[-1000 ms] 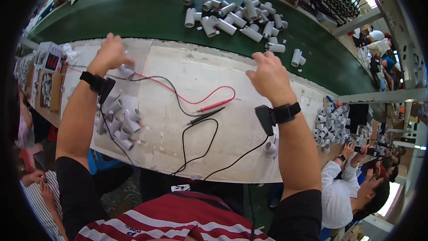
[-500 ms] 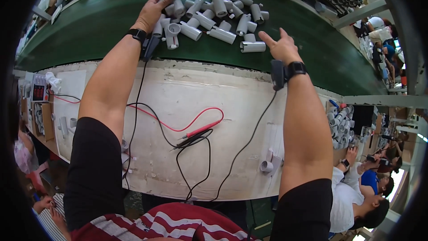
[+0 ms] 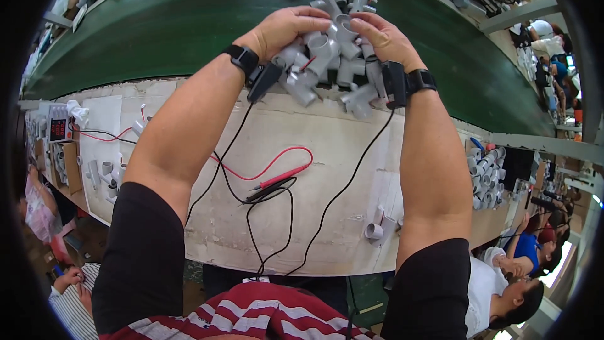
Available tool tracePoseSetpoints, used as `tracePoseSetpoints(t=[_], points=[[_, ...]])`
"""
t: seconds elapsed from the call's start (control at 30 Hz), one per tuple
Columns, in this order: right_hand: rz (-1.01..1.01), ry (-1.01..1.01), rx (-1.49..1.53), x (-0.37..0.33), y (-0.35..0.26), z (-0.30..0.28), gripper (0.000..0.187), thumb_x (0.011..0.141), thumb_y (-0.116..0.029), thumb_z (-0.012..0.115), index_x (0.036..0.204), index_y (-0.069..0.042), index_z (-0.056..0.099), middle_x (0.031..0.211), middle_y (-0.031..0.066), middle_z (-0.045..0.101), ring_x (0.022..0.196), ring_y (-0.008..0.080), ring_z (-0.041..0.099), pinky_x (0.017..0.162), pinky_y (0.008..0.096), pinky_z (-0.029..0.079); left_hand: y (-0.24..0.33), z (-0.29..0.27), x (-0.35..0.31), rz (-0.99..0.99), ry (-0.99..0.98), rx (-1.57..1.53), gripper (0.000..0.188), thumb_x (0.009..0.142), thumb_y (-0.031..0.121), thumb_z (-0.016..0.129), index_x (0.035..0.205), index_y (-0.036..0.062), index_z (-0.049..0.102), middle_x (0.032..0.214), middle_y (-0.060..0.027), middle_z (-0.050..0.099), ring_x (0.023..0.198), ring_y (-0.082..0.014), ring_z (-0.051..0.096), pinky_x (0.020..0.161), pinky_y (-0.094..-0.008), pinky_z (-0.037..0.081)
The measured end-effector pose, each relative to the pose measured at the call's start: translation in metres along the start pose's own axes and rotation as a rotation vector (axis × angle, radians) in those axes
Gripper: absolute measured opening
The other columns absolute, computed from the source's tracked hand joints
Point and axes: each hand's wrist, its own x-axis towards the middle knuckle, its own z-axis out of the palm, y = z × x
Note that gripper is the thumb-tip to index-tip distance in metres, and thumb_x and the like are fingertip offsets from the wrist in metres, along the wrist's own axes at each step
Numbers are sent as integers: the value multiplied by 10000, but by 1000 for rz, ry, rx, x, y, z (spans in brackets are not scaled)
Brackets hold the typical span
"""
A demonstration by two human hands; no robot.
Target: The person touches the probes of a multimeter to the wires of plastic pipe fittings, moves them aside, and repeats the process. After testing several fittings, the person pushes them onto a conveyor belt and pulls a new pile toward them.
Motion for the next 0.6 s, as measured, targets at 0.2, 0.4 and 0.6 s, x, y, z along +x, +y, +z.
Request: tracePoseSetpoints(t=[0.2,0.4,0.6], points=[[168,-53,120,-81,-39,24,555,998,-442,690,1418,-92,593,1171,45,704,1023,114,631,731,304,579,6,53,-48,73,-42,31,459,892,273,829,1291,81,706,1101,-22,719,994,-98,646,849,-257,534],[256,-98,293,-175,-48,41,556,991,-370,719,1445,-86,571,1197,40,676,950,91,631,619,283,554,-8,109,-130,168,-51,217,544,873,270,857,1333,52,665,1220,-66,708,1087,-147,654,948,-307,531],[-50,-291,-441,-176,-82,7,717,934,-246,797,1556,-91,477,1397,98,638,997,146,652,759,324,577,22,73,-156,464,-41,664,531,884,290,852,1311,33,669,1287,-126,664,1150,-211,647,959,-335,535]])
